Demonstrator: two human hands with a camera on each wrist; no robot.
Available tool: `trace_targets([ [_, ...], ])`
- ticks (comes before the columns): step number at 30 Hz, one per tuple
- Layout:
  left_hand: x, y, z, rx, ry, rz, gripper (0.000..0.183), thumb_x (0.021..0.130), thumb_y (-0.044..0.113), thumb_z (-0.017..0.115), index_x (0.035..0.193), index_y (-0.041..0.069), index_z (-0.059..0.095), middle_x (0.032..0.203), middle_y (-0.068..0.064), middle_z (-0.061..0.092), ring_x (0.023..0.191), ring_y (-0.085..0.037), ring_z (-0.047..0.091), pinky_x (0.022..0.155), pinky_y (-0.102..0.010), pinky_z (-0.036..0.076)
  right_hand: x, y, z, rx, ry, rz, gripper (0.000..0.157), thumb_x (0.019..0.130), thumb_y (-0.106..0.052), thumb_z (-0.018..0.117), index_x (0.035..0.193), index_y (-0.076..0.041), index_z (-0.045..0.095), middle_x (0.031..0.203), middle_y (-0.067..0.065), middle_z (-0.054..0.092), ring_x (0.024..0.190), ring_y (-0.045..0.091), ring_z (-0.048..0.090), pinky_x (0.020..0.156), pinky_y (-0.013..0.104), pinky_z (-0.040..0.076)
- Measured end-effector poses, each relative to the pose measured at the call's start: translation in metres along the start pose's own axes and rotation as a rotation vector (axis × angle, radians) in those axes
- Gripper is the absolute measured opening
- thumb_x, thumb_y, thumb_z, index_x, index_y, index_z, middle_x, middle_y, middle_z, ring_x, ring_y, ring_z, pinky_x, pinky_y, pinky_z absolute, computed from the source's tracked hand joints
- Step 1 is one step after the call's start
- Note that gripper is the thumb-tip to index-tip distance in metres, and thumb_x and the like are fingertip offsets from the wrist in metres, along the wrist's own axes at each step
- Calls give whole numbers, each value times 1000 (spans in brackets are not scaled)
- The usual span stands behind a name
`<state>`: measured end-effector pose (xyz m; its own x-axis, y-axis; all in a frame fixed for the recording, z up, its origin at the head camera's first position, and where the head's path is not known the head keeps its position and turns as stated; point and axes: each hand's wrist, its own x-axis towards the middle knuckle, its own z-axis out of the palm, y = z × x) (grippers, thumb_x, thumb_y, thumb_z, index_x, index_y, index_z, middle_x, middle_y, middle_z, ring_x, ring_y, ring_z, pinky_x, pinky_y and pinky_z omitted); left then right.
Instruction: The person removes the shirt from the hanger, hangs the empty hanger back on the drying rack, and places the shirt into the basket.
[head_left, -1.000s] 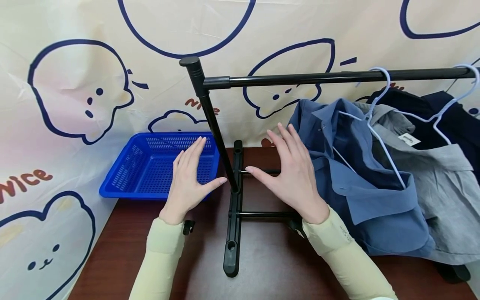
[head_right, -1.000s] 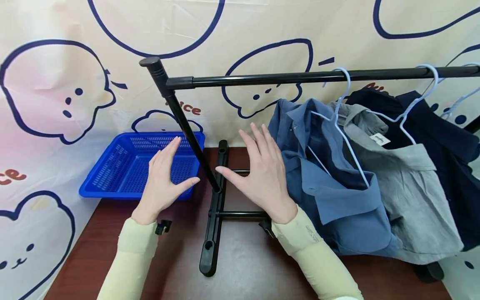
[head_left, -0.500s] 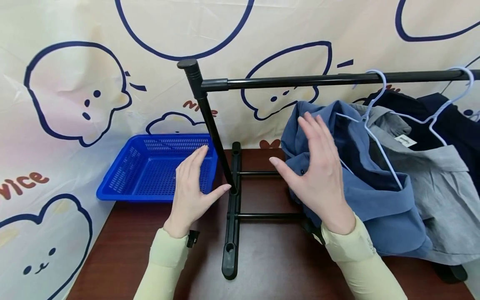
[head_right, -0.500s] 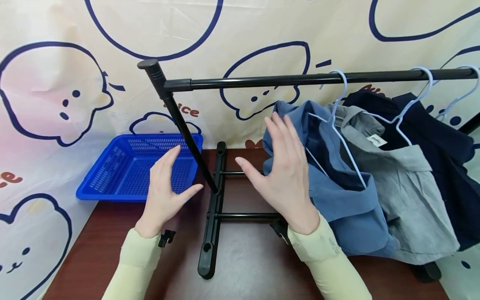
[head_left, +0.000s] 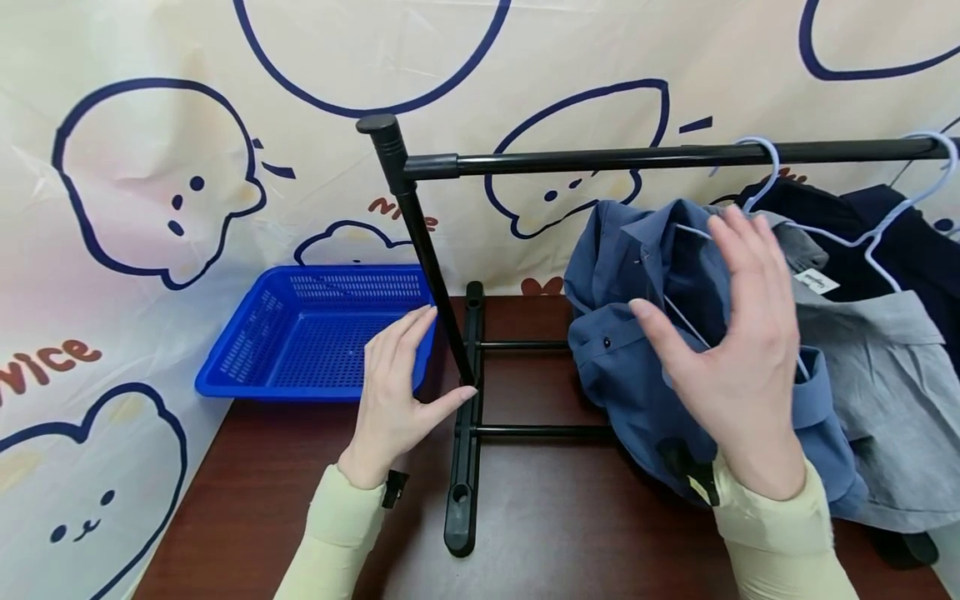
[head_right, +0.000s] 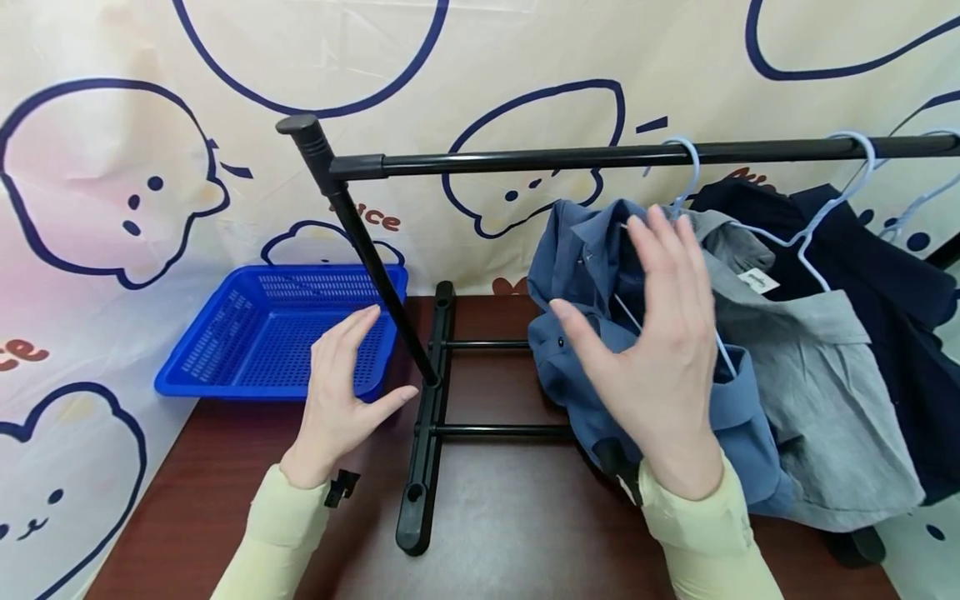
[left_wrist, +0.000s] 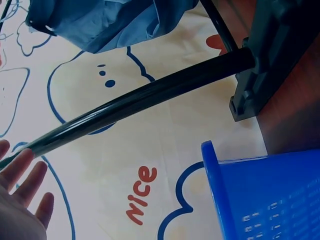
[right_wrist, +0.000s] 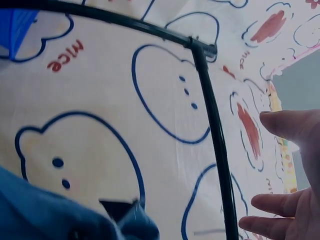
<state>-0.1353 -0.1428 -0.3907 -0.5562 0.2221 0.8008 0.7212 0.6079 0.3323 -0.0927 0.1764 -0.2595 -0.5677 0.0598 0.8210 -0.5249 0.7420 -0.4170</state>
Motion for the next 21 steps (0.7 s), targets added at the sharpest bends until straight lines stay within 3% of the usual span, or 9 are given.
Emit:
trace_targets([
  [7, 0, 1, 3, -19, -10, 23, 89, 87, 67, 68, 150, 6, 49, 149, -12, 50, 132, -33, 47, 103, -52, 32, 1, 8, -22, -75, 18, 36, 91, 92, -69, 57, 143, 6, 53, 151, 20, 48, 147, 30, 31, 119, 48, 17],
  [13, 0, 1, 6, -34, -18, 36, 88, 87, 65, 69, 148, 5, 50, 147, -12, 52, 130, -33, 49, 102, -52, 34, -4, 20, -39, -159, -3, 98, 76, 94, -52, 64, 144, 4, 52, 150, 21, 48, 147, 31, 31, 119, 50, 17],
  [18, -2, 2, 10, -60, -41, 33, 88, 87, 65, 69, 149, 5, 50, 147, -12, 52, 132, -33, 49, 105, -51, 36, -14, 38, -48, -230, -43, 222, 62, 96, -33, 68, 148, -3, 51, 152, 19, 47, 144, 36, 36, 117, 54, 22],
  [21, -3, 3, 12, -84, -59, 25, 88, 87, 64, 70, 150, 6, 49, 148, -13, 52, 134, -32, 48, 107, -50, 36, -22, 47, -49, -253, -78, 315, 54, 99, -26, 65, 149, -9, 53, 149, 16, 52, 134, 40, 48, 113, 55, 31],
])
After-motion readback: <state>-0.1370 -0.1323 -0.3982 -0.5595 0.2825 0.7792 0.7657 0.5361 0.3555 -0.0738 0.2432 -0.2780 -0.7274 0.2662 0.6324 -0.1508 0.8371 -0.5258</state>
